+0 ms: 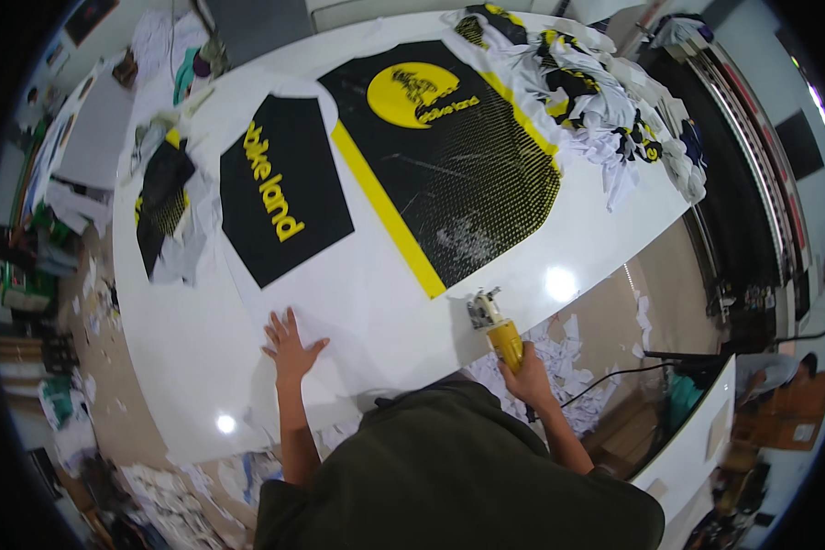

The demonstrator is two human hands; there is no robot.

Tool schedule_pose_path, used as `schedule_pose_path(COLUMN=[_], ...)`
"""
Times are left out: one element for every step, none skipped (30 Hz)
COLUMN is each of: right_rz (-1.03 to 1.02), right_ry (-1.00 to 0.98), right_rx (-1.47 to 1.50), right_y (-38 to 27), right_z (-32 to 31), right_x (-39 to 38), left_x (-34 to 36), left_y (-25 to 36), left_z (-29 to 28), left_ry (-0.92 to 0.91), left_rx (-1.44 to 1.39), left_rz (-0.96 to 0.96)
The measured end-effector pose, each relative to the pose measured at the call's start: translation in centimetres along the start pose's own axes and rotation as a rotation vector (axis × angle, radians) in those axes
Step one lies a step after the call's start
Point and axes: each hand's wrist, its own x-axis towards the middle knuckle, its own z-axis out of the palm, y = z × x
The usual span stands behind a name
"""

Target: The person uses a yellow electric fabric cutter to trim the edges of black and white fabric pieces laid out on a large white table. They handle the fabric with their left hand to keep it steady while guiding the cutter with their right hand, working on pieces with printed logos and patterns.

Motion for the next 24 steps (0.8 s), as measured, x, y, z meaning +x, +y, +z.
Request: schedule_pose_path(right_rz=[-0.041, -0.041, -0.058, -0.075, -0.091, -0.117, -0.13, -0.143, -0.159, -0.158, -0.156, -0.158, -0.167, -0.174, -0.184, -0.191, -0.198, -0.204, -0.203, -0.201, -0.199, -0.199, -0.199, -0.199], right_ry=[-0.019, -0.071, -0.09, -0.103, -0.116, -0.123, -0.127, -0.13, -0.135, -0.137, -0.139, -0.134, -0.128, -0.123, -0.117, -0.12, -0.123, -0.124, -0.126, -0.129, -0.129, -0.124, -0.119, -0.114], right_rx=[-0.047, -0.054, -0.065, -0.075, -0.086, -0.104, -0.115, -0.127, -0.137, -0.131, -0.125, -0.119, -0.119, -0.12, -0.119, -0.113, -0.107, -0.101, -0.099, -0.096, -0.09, -0.087, -0.084, -0.083], right_y=[-0.7, -1.6, -2.3, -3.0, -3.5, -3.8, -3.9, -4.0, -4.5, -4.8, -5.2, -5.7, -6.1, -6.4, -6.8, -7.0, -7.1, -7.2, -7.2, -7.3, -7.5, -7.7, -7.9, -8.0], right_z=[0.5, 1.0, 1.6, 2.1, 2.5, 3.1, 3.3, 3.6, 3.7, 3.9, 4.0, 4.2, 4.2, 4.3, 4.3, 4.4, 4.4, 4.4, 4.3, 4.2, 4.2, 4.2, 4.2, 4.1], right_x=[-0.6, -0.9, -1.0, -1.1, -1.3, -1.0, -0.8, -0.4, 0.1, 0.6, 1.1, 1.7, 2.0, 2.2, 2.4, 2.6, 2.8, 3.1, 3.2, 3.4, 3.5, 3.6, 3.7, 3.8], left_x=[0.1, 0.0, -0.1, -0.1, -0.1, -0.1, -0.1, -0.1, 0.1, 0.1, 0.0, 0.0, -0.2, -0.3, -0.2, -0.2, -0.2, -0.2, -0.2, -0.2, -0.2, -0.2, -0.3, -0.2], left_y=[-0.2, -0.6, -0.8, -0.9, -1.0, -1.2, -1.4, -1.5, -1.4, -1.4, -1.4, -1.2, -1.1, -1.0, -1.1, -1.3, -1.5, -1.4, -1.3, -1.2, -1.1, -0.9, -0.7, -0.8], left_z=[0.1, 0.2, 0.2, 0.3, 0.4, 0.6, 0.8, 1.0, 1.1, 1.0, 1.1, 0.9, 0.7, 0.6, 0.8, 1.0, 1.1, 1.1, 1.0, 0.9, 0.6, 0.4, 0.1, 0.3], left_ry=[0.013, 0.029, 0.028, 0.029, 0.03, 0.035, 0.04, 0.045, 0.051, 0.053, 0.055, 0.052, 0.049, 0.046, 0.056, 0.065, 0.075, 0.073, 0.07, 0.068, 0.056, 0.043, 0.031, 0.035], left_rx=[-0.001, 0.001, -0.003, -0.008, -0.014, -0.016, -0.018, -0.02, -0.021, -0.016, -0.011, -0.019, -0.026, -0.034, -0.034, -0.034, -0.033, -0.038, -0.042, -0.046, -0.038, -0.029, -0.021, -0.021], left_rz=[0.005, 0.01, 0.011, 0.016, 0.022, 0.022, 0.022, 0.022, 0.022, 0.022, 0.023, 0.02, 0.018, 0.016, 0.019, 0.023, 0.026, 0.026, 0.025, 0.025, 0.015, 0.005, -0.004, -0.003])
